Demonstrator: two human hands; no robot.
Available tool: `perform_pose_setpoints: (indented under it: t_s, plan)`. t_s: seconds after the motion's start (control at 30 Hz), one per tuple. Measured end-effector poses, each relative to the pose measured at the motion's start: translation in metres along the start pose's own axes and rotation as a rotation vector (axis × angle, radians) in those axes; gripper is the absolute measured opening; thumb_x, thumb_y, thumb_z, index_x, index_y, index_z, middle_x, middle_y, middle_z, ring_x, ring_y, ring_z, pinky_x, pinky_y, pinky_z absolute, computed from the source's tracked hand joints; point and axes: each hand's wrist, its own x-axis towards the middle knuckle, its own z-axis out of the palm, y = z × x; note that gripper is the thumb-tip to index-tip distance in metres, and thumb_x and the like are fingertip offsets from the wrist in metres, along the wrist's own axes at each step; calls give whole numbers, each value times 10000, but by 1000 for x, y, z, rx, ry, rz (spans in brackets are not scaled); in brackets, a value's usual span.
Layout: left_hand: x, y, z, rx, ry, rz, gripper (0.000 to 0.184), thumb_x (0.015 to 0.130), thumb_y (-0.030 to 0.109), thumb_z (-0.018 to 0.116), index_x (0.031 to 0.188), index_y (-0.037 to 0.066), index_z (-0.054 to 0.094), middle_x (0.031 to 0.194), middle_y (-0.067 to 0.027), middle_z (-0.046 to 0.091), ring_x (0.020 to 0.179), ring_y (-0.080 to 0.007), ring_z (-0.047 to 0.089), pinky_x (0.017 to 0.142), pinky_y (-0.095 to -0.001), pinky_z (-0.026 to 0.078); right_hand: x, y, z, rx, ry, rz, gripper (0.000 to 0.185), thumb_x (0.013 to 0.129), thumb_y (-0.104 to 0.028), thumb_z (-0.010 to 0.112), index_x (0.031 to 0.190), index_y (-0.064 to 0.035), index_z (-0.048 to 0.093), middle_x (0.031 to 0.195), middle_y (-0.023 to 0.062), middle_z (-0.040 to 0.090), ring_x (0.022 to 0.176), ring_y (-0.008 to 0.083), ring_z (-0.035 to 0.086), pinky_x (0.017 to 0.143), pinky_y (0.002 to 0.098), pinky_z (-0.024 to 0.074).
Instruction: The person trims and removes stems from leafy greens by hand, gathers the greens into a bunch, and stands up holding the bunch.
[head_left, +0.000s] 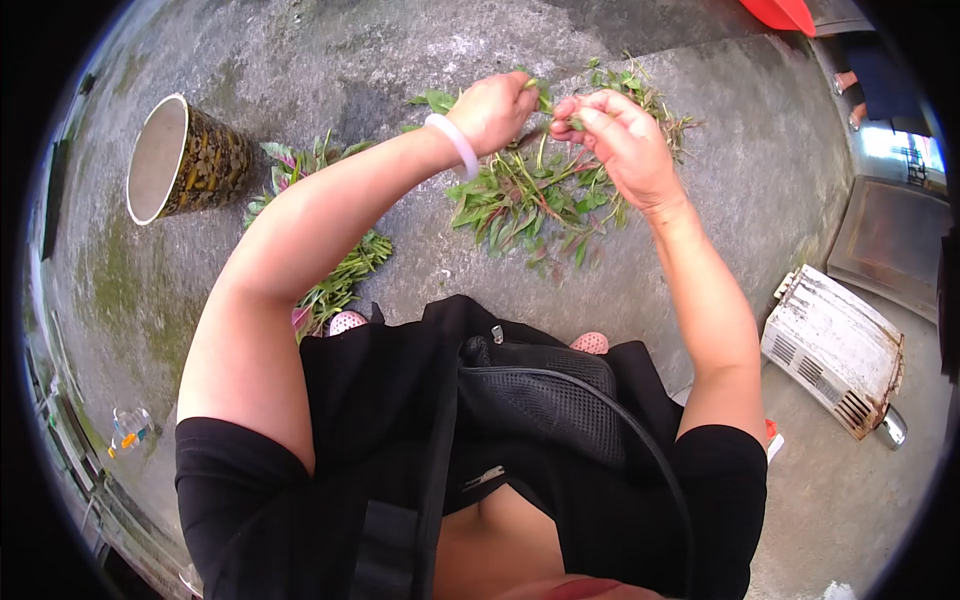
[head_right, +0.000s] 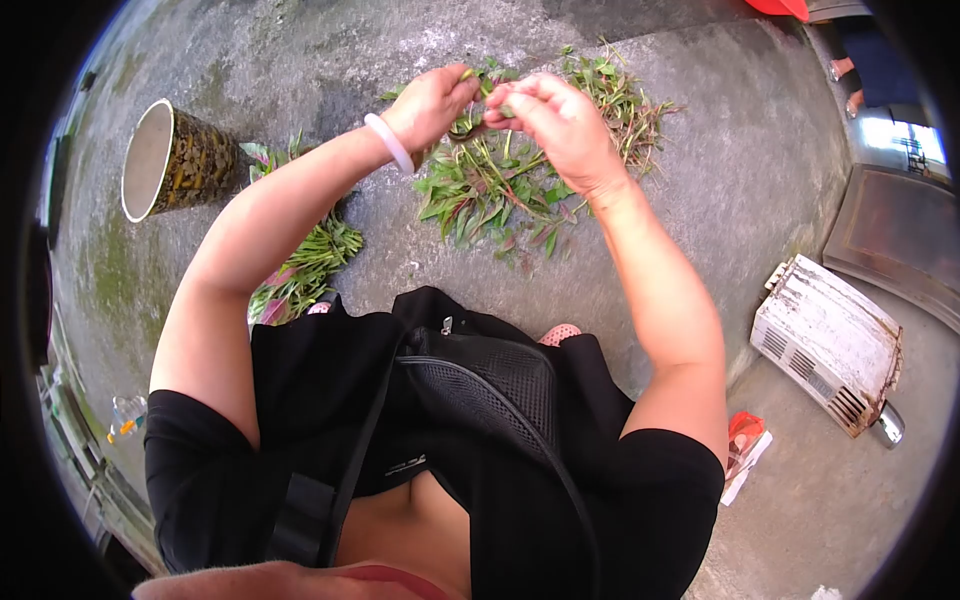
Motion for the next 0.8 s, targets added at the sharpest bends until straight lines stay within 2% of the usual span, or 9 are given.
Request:
perform_pose_setpoints:
  t_s: [0.13,0.27,0.3,0.37,0.5,0.53,0.57,0.6,0.8]
  plan:
    - [4,-4,-9,57,38,-1,238,887,227,459,874,2,534,754,-214,579,714,-348,582,662,-410,450,7,-3,2,3,68,-15,158,893,-98,479,935,41,539,968,139,595,870,205,596,809,333,495]
    - [-8,-10,-23,530,14,233,200,888,218,464,910,30,528,884,-194,586,775,-334,590,699,-395,479,16,7,-49,576,111,7,133,878,-66,448,894,36,532,939,166,585,829,229,575,804,364,485]
    - [-2,-21,-31,529,-119,-15,202,896,210,450,959,34,526,953,-186,578,805,-324,593,730,-394,488,18,3,-59,637,116,-18,127,872,-55,445,877,38,532,936,164,584,852,219,567,791,356,487]
    - [2,-38,-44,302,1,-324,214,900,195,443,958,11,536,925,-204,574,835,-325,588,754,-395,478,16,-3,-69,292,275,31,200,837,-76,497,993,47,520,1015,191,566,947,270,553,860,377,459]
    - [5,-66,-47,469,38,-91,265,885,228,501,1006,2,568,935,-185,569,864,-282,581,797,-382,466,9,65,-89,-1445,377,283,566,752,-114,577,1281,-74,379,1241,251,441,1125,364,470,992,382,356]
    - [4,-65,-41,442,42,-82,273,874,225,522,1031,6,566,936,-176,564,860,-283,579,802,-380,463,3,97,-94,-1559,306,207,514,750,-115,565,1249,-90,443,1230,232,470,1103,351,494,956,379,391]
    - [2,-61,-35,414,45,-76,287,864,223,542,1056,10,564,936,-167,559,857,-284,576,808,-379,461,7,112,-85,-1347,235,458,376,750,-143,575,1121,-79,569,1107,190,574,1023,314,558,893,360,437]
    - [-4,-51,-33,338,17,-108,291,832,186,588,1075,27,572,925,-154,542,867,-302,562,821,-371,454,3,146,-86,-1233,222,441,234,753,-190,593,951,-82,656,939,140,646,909,266,615,828,348,469]
    - [-7,-73,-20,304,-50,108,209,831,179,560,977,47,631,941,-151,550,891,-313,545,812,-373,444,-8,202,-42,-1280,253,309,184,726,-171,617,878,-77,663,815,146,646,786,268,622,762,349,480]
